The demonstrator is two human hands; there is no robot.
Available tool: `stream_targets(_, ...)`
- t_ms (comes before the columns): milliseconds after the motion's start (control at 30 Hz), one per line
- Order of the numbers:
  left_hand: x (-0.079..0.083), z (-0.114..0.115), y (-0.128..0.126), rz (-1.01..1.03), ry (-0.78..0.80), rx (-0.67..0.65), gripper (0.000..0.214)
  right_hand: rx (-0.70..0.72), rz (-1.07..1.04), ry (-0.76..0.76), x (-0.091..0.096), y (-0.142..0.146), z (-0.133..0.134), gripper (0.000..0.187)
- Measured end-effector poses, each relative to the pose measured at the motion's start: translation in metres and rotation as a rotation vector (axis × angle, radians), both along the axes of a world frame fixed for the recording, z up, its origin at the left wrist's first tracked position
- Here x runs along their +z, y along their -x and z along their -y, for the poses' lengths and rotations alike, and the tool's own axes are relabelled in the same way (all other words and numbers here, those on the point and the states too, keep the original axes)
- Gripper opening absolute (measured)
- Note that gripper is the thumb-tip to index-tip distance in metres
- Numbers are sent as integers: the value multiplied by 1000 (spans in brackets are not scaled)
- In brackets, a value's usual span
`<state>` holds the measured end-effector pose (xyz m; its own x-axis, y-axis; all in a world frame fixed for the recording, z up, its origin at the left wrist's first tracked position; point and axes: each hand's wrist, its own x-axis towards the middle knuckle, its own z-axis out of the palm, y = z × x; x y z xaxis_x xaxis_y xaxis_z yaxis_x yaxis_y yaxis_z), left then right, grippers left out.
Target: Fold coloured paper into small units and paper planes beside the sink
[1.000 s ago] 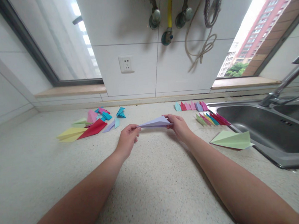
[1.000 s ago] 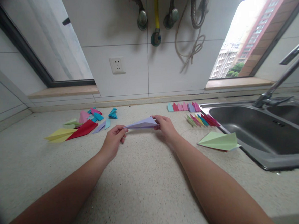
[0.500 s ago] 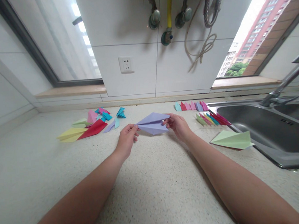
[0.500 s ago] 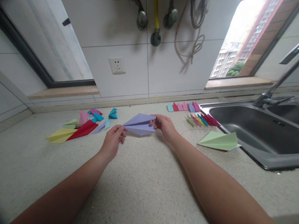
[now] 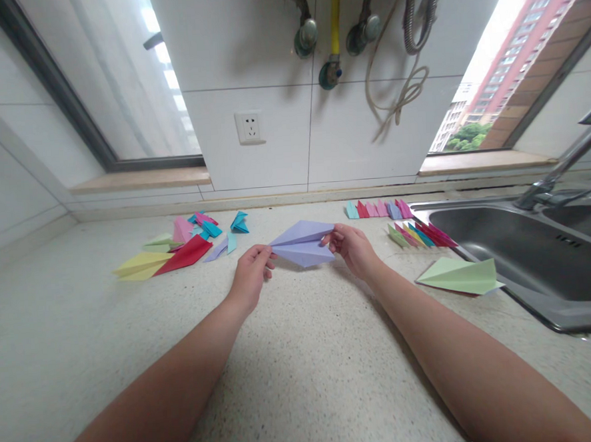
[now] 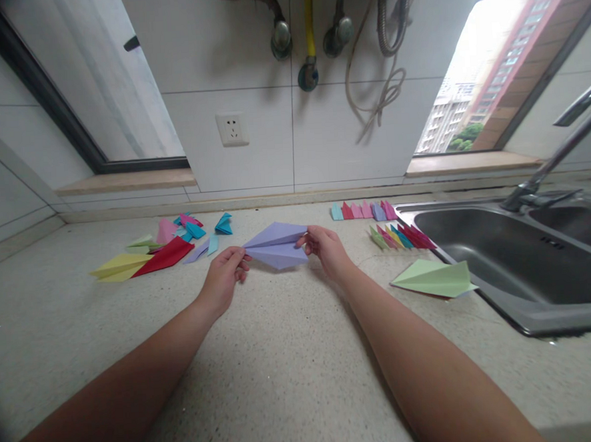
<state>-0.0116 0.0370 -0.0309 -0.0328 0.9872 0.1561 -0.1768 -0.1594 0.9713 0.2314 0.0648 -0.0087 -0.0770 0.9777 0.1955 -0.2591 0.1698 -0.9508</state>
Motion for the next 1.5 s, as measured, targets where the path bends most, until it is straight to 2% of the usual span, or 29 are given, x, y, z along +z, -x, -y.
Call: stream_targets(1500, -1, 0, 1, 15, 17, -14, 26, -12, 8, 5, 0, 1, 0, 30)
